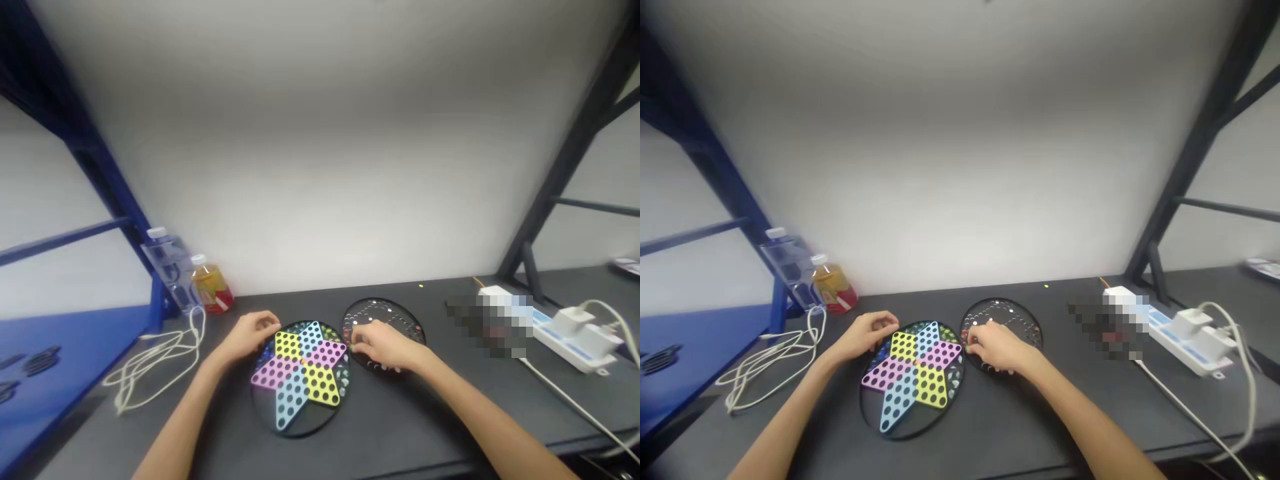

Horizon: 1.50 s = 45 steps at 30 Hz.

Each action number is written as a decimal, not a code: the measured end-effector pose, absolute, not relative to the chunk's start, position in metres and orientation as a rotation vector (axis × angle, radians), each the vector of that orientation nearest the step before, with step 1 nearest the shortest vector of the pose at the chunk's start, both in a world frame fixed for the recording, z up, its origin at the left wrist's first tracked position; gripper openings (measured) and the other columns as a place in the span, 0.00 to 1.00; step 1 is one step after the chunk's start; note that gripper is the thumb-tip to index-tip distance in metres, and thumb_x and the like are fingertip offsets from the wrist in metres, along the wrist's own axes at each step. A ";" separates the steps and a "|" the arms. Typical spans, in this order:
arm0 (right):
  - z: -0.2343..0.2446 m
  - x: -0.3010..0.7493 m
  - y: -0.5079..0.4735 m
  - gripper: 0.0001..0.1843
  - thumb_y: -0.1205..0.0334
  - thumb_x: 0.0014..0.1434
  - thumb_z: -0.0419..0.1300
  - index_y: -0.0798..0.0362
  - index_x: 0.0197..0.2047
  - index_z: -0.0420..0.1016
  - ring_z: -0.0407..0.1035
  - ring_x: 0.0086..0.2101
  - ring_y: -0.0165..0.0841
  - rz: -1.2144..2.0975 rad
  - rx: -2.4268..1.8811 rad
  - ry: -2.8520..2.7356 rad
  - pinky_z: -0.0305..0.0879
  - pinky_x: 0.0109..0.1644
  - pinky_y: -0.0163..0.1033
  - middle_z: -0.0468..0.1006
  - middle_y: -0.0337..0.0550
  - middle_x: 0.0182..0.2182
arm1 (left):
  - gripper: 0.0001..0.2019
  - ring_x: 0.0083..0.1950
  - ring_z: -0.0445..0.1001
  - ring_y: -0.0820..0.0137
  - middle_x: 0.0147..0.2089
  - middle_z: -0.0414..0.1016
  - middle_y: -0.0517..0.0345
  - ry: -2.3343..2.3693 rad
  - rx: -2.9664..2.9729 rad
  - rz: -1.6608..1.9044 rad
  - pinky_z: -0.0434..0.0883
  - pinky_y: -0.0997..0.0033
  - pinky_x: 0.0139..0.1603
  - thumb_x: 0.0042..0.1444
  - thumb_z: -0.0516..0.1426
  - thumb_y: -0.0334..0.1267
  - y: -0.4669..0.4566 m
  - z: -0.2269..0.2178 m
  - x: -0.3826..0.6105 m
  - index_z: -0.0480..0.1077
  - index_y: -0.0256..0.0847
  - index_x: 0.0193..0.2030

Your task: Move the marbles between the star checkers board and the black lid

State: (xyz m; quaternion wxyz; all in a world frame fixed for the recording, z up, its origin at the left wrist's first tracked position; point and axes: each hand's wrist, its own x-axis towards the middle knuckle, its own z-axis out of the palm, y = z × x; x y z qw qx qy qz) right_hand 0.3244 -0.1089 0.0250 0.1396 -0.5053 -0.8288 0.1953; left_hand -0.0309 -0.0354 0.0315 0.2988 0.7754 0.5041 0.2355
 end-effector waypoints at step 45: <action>0.024 0.326 -0.094 0.10 0.55 0.61 0.58 0.51 0.42 0.73 0.70 0.30 0.33 0.621 -1.418 -2.375 0.56 0.35 0.34 0.78 0.41 0.28 | 0.16 0.37 0.74 0.65 0.35 0.78 0.55 1.248 2.239 0.558 0.69 0.70 0.40 0.56 0.54 0.49 -0.043 0.036 -0.003 0.76 0.39 0.37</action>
